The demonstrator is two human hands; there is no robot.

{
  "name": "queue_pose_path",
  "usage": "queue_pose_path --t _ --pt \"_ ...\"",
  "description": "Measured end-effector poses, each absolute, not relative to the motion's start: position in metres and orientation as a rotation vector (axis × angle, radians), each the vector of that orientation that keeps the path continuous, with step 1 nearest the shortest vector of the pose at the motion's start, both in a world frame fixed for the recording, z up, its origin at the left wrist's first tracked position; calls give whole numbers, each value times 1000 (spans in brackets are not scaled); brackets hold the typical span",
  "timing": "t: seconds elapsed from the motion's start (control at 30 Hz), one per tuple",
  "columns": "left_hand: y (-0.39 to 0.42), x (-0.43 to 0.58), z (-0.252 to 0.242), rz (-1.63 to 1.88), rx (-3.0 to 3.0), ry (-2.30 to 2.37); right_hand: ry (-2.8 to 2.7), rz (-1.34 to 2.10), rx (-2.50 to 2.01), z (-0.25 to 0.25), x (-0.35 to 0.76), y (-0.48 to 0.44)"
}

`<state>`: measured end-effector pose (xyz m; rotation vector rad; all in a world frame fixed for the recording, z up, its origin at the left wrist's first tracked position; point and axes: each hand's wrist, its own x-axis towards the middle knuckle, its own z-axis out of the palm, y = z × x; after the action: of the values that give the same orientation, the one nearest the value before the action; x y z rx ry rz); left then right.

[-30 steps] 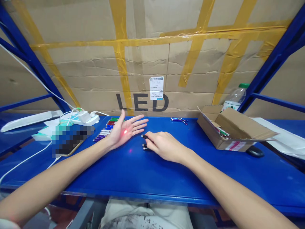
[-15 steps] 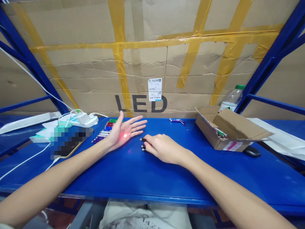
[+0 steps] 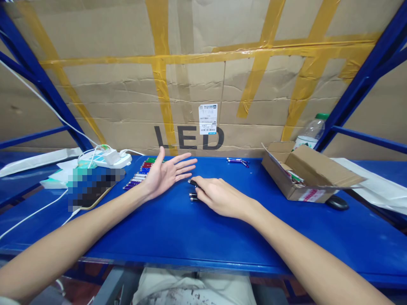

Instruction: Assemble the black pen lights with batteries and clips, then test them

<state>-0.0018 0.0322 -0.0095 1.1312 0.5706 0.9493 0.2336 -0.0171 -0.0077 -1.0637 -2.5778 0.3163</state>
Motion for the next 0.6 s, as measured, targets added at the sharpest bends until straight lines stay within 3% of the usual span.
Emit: queue_pose_path --t 0.6 --pt "33 -2 -10 960 1113 560 -2578 270 -1132 -5 233 -17"
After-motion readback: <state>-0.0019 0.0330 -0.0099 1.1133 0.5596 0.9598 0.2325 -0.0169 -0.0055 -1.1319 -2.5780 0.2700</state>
